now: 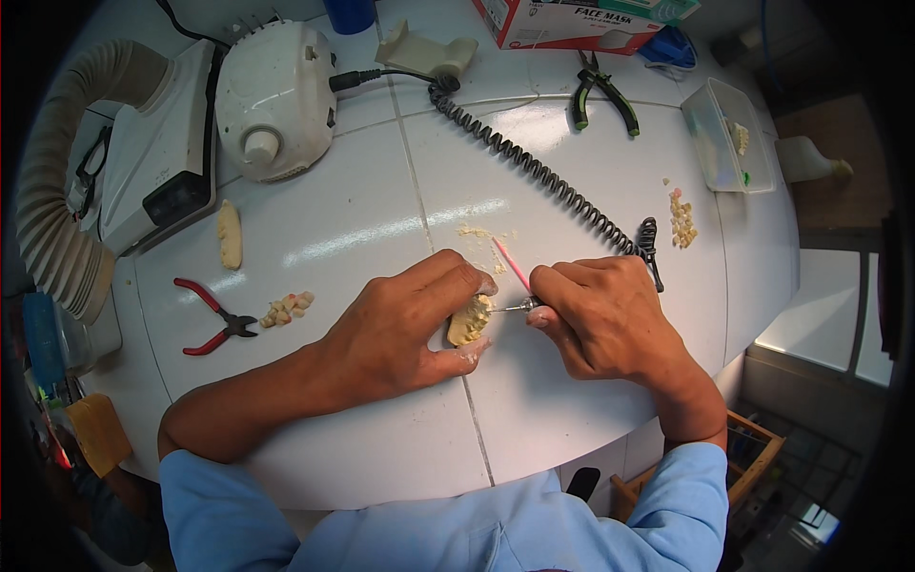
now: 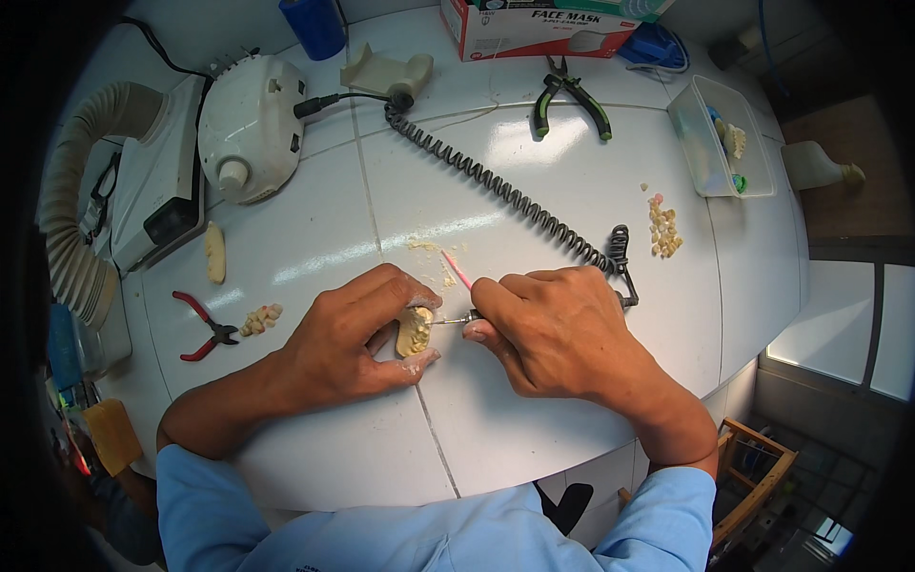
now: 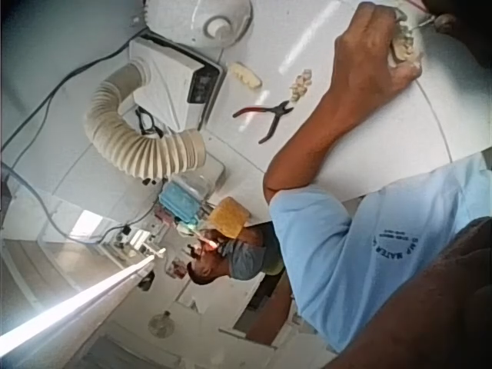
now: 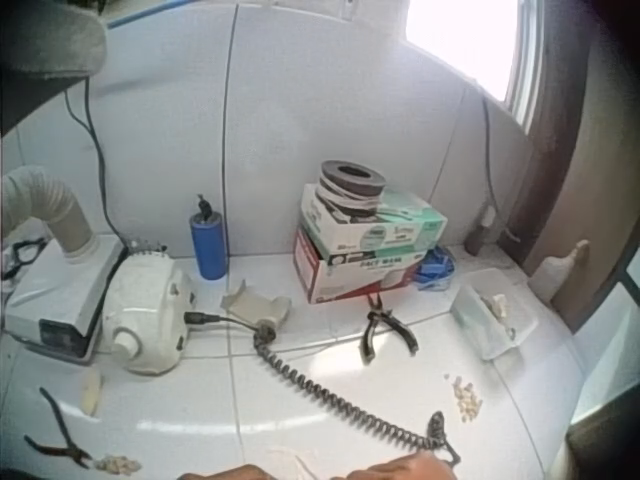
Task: Using a rotary tool and pick to trim and shape a dental plaster model on a laboratory workbench.
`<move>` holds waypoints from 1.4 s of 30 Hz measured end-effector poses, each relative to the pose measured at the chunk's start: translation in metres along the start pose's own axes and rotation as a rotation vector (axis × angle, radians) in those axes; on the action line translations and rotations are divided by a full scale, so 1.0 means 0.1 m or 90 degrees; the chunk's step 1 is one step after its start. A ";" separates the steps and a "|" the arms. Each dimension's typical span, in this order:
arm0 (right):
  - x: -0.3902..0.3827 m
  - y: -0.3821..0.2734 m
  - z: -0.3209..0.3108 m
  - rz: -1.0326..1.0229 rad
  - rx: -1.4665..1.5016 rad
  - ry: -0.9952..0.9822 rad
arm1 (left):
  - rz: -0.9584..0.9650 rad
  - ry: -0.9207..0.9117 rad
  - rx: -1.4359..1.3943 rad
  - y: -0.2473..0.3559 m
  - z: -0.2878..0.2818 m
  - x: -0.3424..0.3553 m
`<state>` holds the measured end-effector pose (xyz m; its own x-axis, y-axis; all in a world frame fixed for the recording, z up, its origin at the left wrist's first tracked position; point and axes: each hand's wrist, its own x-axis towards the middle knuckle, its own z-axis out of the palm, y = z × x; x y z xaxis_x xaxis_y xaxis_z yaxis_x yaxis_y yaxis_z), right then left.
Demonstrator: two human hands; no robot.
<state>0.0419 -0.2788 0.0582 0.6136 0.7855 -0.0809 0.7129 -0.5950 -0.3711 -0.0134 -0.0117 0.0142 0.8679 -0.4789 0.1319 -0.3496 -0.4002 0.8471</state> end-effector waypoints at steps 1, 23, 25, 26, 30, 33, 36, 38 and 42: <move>0.00 0.00 0.00 0.001 0.001 -0.003 | 0.000 0.000 0.000 -0.01 0.01 0.00; 0.00 0.00 0.00 0.000 -0.002 -0.006 | 0.002 0.004 0.008 0.00 0.00 0.00; 0.00 0.01 -0.01 -0.003 0.002 -0.004 | -0.001 0.003 0.006 0.01 0.00 0.00; 0.00 0.00 -0.01 -0.003 0.002 -0.004 | -0.006 -0.003 0.003 0.02 -0.01 0.01; 0.00 0.00 -0.01 0.003 -0.002 -0.011 | 0.002 0.004 0.005 0.00 0.00 0.00; 0.00 -0.01 -0.01 0.004 0.003 -0.009 | -0.004 -0.002 0.000 0.01 0.00 0.00; 0.01 -0.01 -0.02 0.004 0.003 -0.008 | 0.008 0.006 0.001 -0.01 0.01 0.00; 0.01 -0.01 -0.01 0.003 0.001 -0.008 | 0.004 0.003 -0.001 0.00 0.00 0.00; 0.01 -0.01 -0.02 0.005 -0.003 -0.009 | 0.016 0.010 0.003 -0.01 0.01 0.00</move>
<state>0.0423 -0.2778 0.0600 0.6137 0.7836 -0.0969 0.7100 -0.6014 -0.3663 -0.0132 -0.0118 0.0128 0.8644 -0.4764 0.1610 -0.3730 -0.3927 0.8406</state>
